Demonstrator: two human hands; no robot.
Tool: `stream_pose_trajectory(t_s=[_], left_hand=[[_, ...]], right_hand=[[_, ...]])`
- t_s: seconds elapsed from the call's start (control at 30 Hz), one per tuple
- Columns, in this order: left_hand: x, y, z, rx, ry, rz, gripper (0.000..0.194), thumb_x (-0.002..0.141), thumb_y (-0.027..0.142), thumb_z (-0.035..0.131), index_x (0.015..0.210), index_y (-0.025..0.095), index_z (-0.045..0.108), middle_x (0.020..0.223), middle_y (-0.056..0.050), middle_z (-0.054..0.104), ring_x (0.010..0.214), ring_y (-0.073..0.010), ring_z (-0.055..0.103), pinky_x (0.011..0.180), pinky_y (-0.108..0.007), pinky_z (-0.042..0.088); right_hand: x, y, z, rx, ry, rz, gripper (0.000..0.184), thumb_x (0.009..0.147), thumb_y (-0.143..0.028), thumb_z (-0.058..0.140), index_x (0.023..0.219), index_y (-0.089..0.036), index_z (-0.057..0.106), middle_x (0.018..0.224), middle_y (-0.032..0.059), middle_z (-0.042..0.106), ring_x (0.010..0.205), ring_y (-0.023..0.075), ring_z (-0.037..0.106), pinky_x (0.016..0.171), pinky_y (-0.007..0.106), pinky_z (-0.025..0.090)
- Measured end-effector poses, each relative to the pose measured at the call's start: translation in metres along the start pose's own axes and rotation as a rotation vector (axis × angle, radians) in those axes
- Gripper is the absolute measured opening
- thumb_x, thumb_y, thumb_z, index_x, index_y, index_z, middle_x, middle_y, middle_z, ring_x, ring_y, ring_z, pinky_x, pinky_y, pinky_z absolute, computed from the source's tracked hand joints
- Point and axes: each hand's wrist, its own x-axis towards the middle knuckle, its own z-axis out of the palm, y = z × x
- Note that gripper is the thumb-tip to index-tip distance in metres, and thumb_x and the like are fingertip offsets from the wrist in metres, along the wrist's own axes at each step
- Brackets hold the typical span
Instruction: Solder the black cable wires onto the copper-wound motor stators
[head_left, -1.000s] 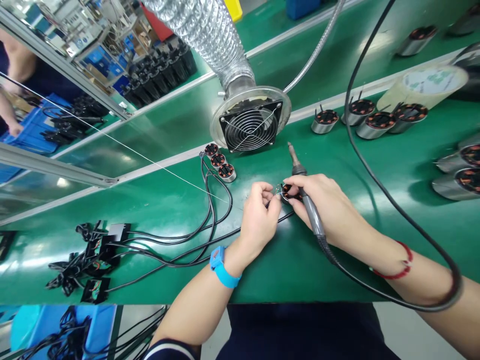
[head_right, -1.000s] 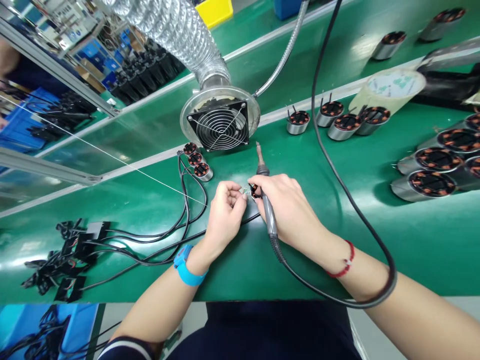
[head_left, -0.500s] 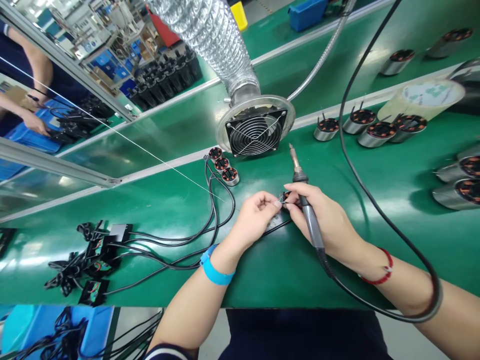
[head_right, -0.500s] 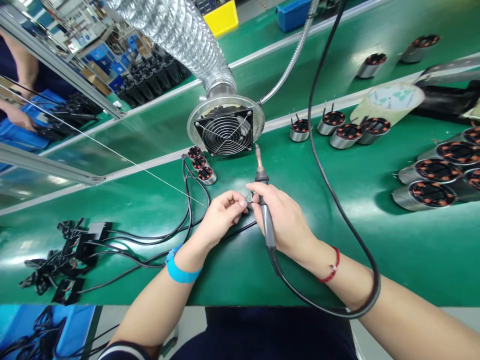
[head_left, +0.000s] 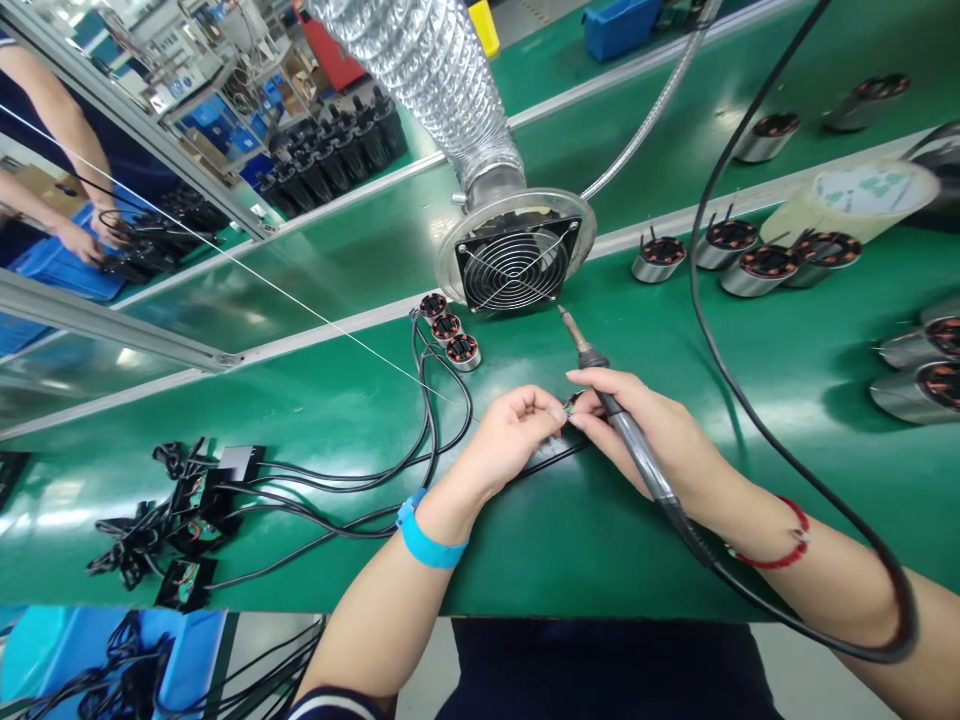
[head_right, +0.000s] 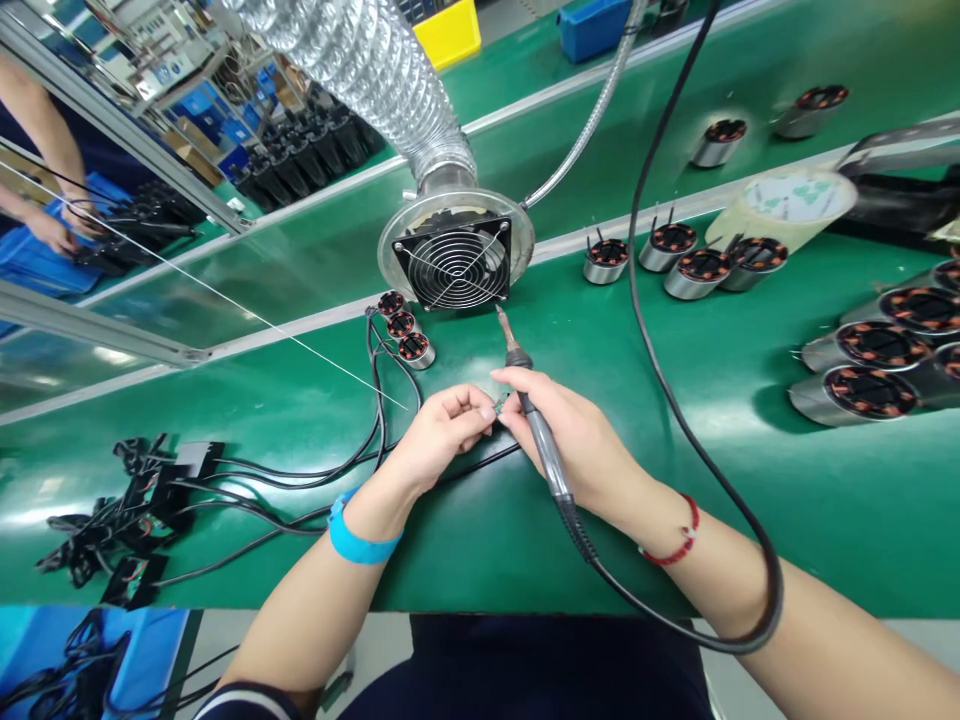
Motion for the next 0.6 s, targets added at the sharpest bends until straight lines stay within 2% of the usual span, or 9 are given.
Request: stream_pose_trajectory(t_s=[0.17, 0.43, 0.53, 0.6], left_hand=[[0.000, 0.000, -0.002, -0.001, 0.019, -0.021, 0.017, 0.067, 0.029, 0.062, 0.069, 0.015, 0.052, 0.054, 0.005, 0.047, 0.045, -0.0037, 0.032, 0.046, -0.019, 0.023], [0.000, 0.002, -0.003, 0.003, -0.010, -0.057, 0.020, 0.064, 0.031, 0.064, 0.069, 0.015, 0.052, 0.056, 0.004, 0.051, 0.044, -0.0029, 0.033, 0.045, -0.018, 0.023], [0.000, 0.002, -0.003, 0.022, 0.004, -0.054, 0.018, 0.064, 0.030, 0.062, 0.067, 0.015, 0.053, 0.056, 0.004, 0.052, 0.045, -0.0030, 0.033, 0.046, -0.018, 0.024], [-0.001, 0.003, -0.003, 0.039, 0.001, -0.041, 0.016, 0.064, 0.029, 0.062, 0.066, 0.015, 0.053, 0.055, 0.004, 0.051, 0.045, -0.0032, 0.033, 0.047, -0.018, 0.025]], right_hand=[[-0.005, 0.003, 0.002, -0.018, -0.016, -0.001, 0.034, 0.093, -0.016, 0.047, 0.126, -0.020, 0.044, 0.093, 0.0049, 0.060, 0.082, 0.0161, 0.063, 0.075, 0.030, 0.055], [-0.006, 0.002, 0.002, 0.031, 0.042, 0.029, 0.031, 0.093, -0.016, 0.052, 0.123, -0.022, 0.046, 0.086, 0.0010, 0.064, 0.075, 0.0151, 0.064, 0.071, 0.028, 0.053], [-0.006, 0.009, 0.002, 0.041, 0.099, 0.099, 0.034, 0.092, -0.019, 0.055, 0.124, -0.023, 0.047, 0.092, 0.0027, 0.067, 0.081, 0.0165, 0.066, 0.077, 0.030, 0.054], [-0.006, 0.015, 0.003, -0.004, 0.092, 0.118, 0.036, 0.091, -0.020, 0.054, 0.126, -0.022, 0.046, 0.100, 0.0052, 0.068, 0.090, 0.0194, 0.066, 0.080, 0.034, 0.054]])
